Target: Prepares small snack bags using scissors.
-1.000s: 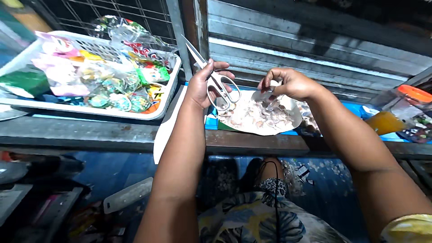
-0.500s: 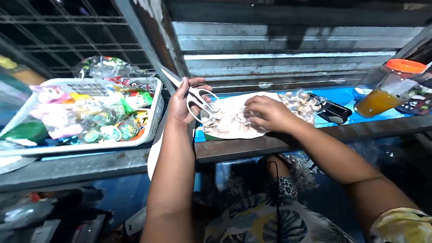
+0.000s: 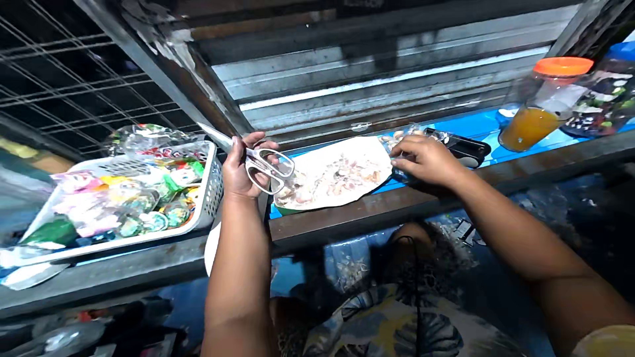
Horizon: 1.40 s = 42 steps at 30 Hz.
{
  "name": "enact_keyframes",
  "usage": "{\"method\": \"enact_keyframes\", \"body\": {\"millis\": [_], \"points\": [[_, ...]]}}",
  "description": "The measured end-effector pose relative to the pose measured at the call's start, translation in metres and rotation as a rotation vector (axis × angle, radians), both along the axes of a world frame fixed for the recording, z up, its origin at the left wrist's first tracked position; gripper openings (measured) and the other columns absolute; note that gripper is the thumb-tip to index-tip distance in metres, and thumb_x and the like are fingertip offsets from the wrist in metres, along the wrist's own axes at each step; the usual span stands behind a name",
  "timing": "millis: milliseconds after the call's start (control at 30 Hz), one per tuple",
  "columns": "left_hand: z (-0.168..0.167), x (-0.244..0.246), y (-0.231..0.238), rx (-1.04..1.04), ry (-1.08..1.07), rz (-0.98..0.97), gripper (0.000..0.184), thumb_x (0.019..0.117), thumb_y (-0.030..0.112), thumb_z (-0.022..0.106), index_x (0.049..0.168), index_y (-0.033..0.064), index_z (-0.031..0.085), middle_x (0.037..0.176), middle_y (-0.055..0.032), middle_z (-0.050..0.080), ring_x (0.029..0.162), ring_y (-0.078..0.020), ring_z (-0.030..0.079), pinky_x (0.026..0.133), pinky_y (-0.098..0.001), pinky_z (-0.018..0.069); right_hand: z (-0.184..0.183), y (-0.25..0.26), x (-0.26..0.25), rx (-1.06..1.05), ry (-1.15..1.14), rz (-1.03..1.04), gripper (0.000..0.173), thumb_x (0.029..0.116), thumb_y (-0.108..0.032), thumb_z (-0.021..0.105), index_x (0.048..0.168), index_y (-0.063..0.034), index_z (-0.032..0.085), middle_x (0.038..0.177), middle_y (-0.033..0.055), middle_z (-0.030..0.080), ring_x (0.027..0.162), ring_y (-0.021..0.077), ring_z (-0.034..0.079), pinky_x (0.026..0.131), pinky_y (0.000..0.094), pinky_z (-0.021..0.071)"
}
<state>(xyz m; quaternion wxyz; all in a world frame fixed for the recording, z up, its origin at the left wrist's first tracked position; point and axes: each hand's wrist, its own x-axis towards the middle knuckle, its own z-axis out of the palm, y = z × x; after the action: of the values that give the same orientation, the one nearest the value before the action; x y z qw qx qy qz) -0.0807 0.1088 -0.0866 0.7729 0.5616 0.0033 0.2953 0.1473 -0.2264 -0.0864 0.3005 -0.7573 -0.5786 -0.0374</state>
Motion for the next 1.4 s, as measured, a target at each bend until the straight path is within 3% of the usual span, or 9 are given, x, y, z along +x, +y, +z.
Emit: {"method": "enact_keyframes", "body": {"millis": [233, 433, 600, 800, 900, 1033, 1167, 1267, 1400], "points": [[0.034, -0.017, -0.06, 0.335, 0.042, 0.118, 0.062, 0.1115, 0.035, 0.006, 0.118, 0.0169, 0.064, 0.103, 0.0032, 0.074, 0.08, -0.0086, 0.071, 0.068, -0.0233, 0.0601, -0.014, 0.001, -0.085, 0.189, 0.138, 0.312, 0.031, 0.0976, -0.021, 0.068, 0.123, -0.005, 0.071, 0.127, 0.0135, 0.066, 0.113, 0.0219, 0.066, 0.095, 0.0399, 0.0575], [0.037, -0.02, -0.16, 0.714, 0.075, -0.126, 0.047, 0.1022, 0.064, 0.041, 0.116, 0.0314, 0.073, 0.139, 0.012, 0.061, 0.129, -0.0094, 0.056, 0.105, -0.0297, 0.0507, -0.029, -0.007, -0.136, 0.482, 0.698, 0.486, 0.033, 0.1045, -0.008, 0.048, 0.129, 0.0123, 0.058, 0.13, 0.0188, 0.064, 0.118, 0.0153, 0.064, 0.099, 0.0302, 0.0532], [0.019, 0.009, -0.191, 0.51, 0.072, -0.176, 0.043, 0.1062, 0.054, 0.041, 0.118, 0.0268, 0.073, 0.141, 0.0051, 0.062, 0.134, -0.0164, 0.055, 0.109, -0.038, 0.049, -0.053, -0.009, -0.131, 0.667, 0.735, 0.285, 0.024, 0.0997, -0.005, 0.056, 0.115, 0.0111, 0.067, 0.118, 0.0172, 0.067, 0.106, 0.0106, 0.066, 0.089, 0.0236, 0.0573], [0.031, 0.069, -0.255, -0.139, 0.407, -0.056, 0.047, 0.1133, 0.023, 0.017, 0.124, 0.0097, 0.061, 0.113, -0.0055, 0.069, 0.096, -0.0146, 0.069, 0.08, -0.0295, 0.0576, -0.047, -0.03, -0.094, 0.566, 0.389, -0.029, 0.039, 0.0864, -0.011, 0.071, 0.123, 0.0003, 0.069, 0.107, 0.0141, 0.073, 0.098, 0.0203, 0.068, 0.089, 0.0327, 0.0562], [0.033, 0.093, -0.268, 0.173, 0.476, -0.295, 0.044, 0.1115, 0.023, 0.025, 0.149, 0.0096, 0.043, 0.131, -0.0052, 0.062, 0.105, -0.0107, 0.064, 0.089, -0.0285, 0.0541, -0.042, -0.057, -0.071, 0.476, 0.579, -0.084, 0.058, 0.0828, -0.009, 0.07, 0.139, 0.0004, 0.057, 0.102, 0.0144, 0.07, 0.086, 0.0162, 0.066, 0.079, 0.0317, 0.0559], [0.031, 0.139, -0.261, 0.628, 0.395, -0.475, 0.081, 0.1038, 0.065, 0.022, 0.153, 0.0032, 0.039, 0.145, -0.0067, 0.057, 0.129, -0.0126, 0.056, 0.108, -0.034, 0.047, -0.057, -0.103, -0.054, 0.633, 0.815, -0.02, 0.064, 0.0847, 0.004, 0.062, 0.146, 0.0068, 0.045, 0.104, 0.0061, 0.07, 0.085, 0.0053, 0.068, 0.079, 0.022, 0.0589], [0.031, 0.2, -0.255, 1.205, 0.354, -0.257, 0.044, 0.1118, 0.024, 0.035, 0.148, 0.0044, 0.05, 0.148, -0.0161, 0.052, 0.135, -0.0292, 0.051, 0.113, -0.0525, 0.0395, -0.073, -0.139, -0.052, 0.636, 1.091, -0.108, 0.065, 0.0872, 0.002, 0.066, 0.147, 0.0081, 0.041, 0.099, 0.0013, 0.071, 0.081, 0.0048, 0.069, 0.076, 0.0218, 0.0594], [0.025, 0.24, -0.257, 1.454, 0.463, -0.212, 0.045, 0.1111, 0.027, 0.041, 0.152, 0.0105, 0.048, 0.158, -0.0137, 0.044, 0.149, -0.0358, 0.034, 0.116, -0.0679, 0.0233, -0.086, -0.148, -0.049, 0.662, 1.119, -0.251, 0.073, 0.0836, 0.004, 0.066, 0.15, 0.01, 0.035, 0.094, 0.0017, 0.069, 0.078, 0.0026, 0.067, 0.075, 0.019, 0.0572], [0.017, 0.253, -0.256, 1.616, 0.619, -0.08, 0.047, 0.0969, 0.017, 0.065, 0.143, 0.0091, 0.058, 0.146, -0.0173, 0.055, 0.139, -0.0404, 0.046, 0.11, -0.0701, 0.0317, -0.084, -0.162, -0.049, 0.682, 1.064, -0.345, 0.078, 0.0833, 0.0, 0.066, 0.152, 0.0093, 0.03, 0.098, 0.0024, 0.069, 0.077, 0.0047, 0.067, 0.069, 0.021, 0.0575]]}}
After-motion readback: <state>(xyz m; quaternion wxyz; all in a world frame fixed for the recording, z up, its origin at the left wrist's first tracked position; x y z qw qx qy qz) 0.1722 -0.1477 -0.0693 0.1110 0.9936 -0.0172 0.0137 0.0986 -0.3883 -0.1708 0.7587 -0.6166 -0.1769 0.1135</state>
